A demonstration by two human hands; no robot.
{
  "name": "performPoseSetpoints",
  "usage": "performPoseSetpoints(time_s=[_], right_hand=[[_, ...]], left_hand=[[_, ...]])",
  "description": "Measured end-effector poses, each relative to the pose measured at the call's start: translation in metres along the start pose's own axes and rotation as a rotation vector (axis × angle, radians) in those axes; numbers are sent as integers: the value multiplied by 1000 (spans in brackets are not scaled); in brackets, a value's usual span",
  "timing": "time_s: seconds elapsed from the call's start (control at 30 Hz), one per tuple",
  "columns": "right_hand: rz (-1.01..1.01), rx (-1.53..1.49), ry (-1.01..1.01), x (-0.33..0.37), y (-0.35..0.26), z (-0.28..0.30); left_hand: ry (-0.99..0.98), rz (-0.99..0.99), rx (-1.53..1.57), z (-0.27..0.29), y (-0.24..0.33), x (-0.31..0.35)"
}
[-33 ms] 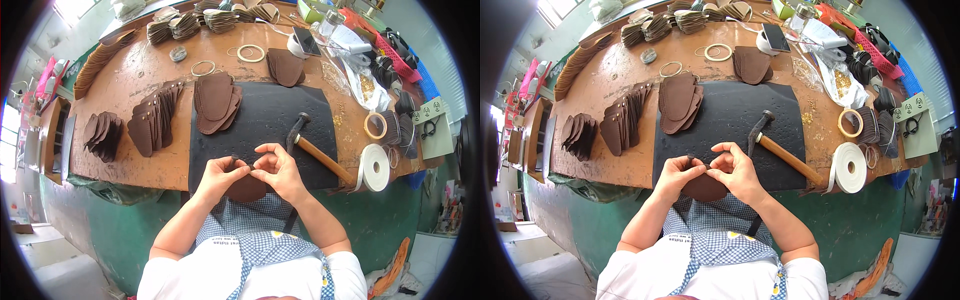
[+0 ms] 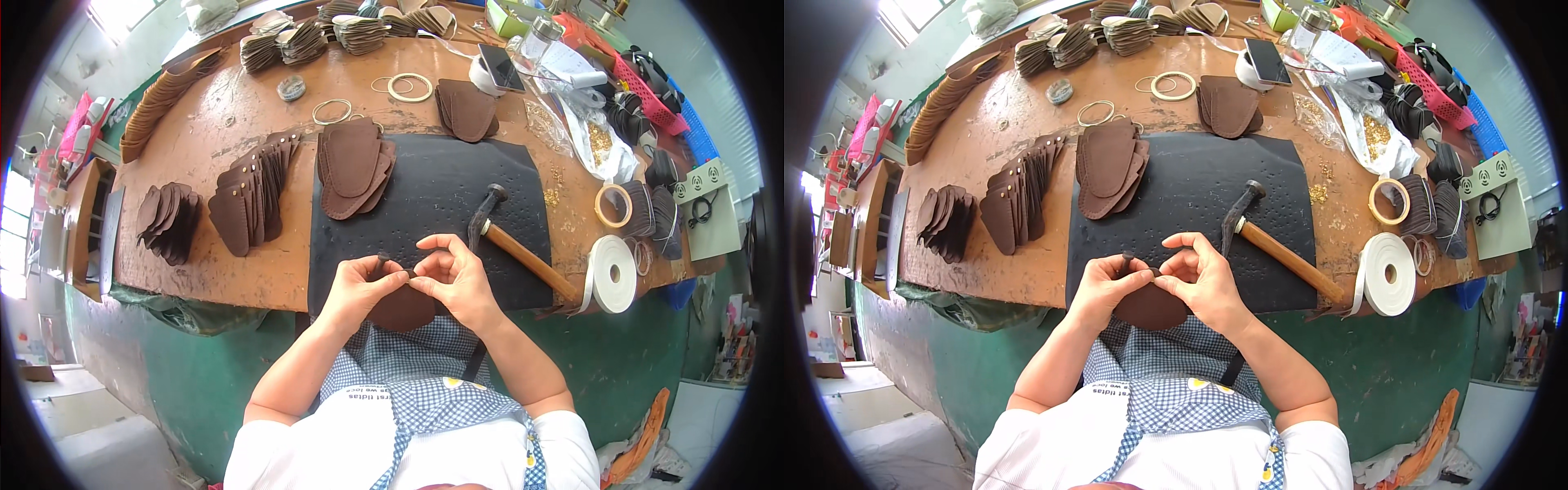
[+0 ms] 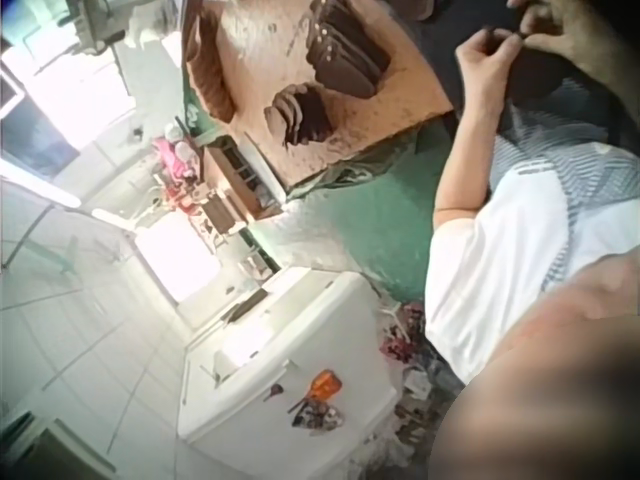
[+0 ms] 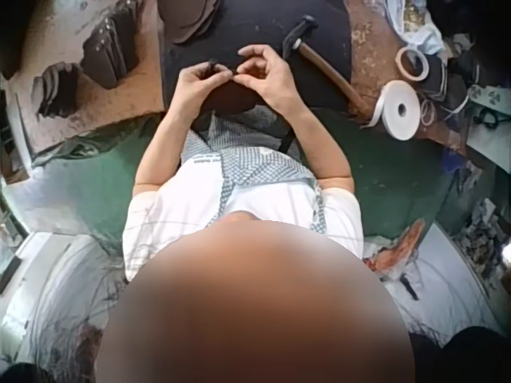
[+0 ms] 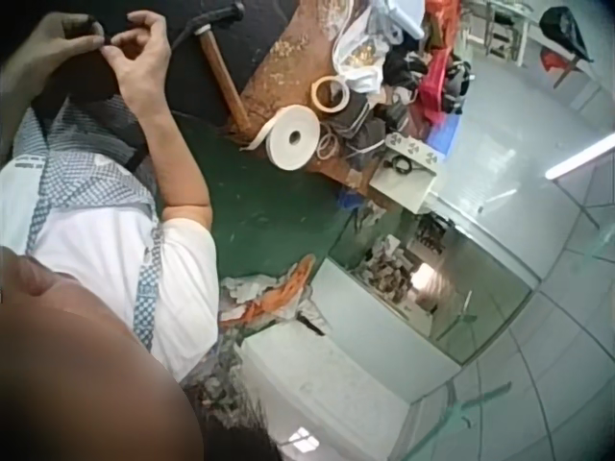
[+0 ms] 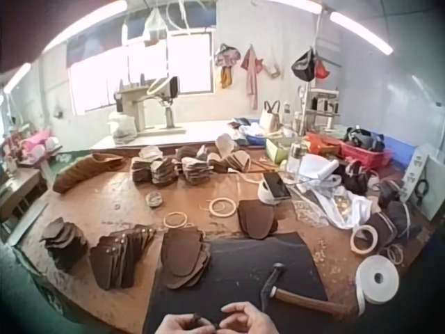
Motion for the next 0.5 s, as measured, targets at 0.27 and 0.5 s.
performPoseSetpoints(time_s=[0.27,0.5], right_hand=[[3,26,56,1,1,6],[57,7,-16,-3,-6,5]], left_hand=[[96,-55,-198,-6,7,-1],[149,-140,-262,-10,20,10]])
Point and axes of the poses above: each hand's wrist, its own x-axis away from the middle knuckle, its own z-axis out of the back of the hand, y = z × x, the point moved 5 cm from there along -x, towards the middle knuckle, and after that the axes turned 11 degrees about -y, right-handed, at the moved point
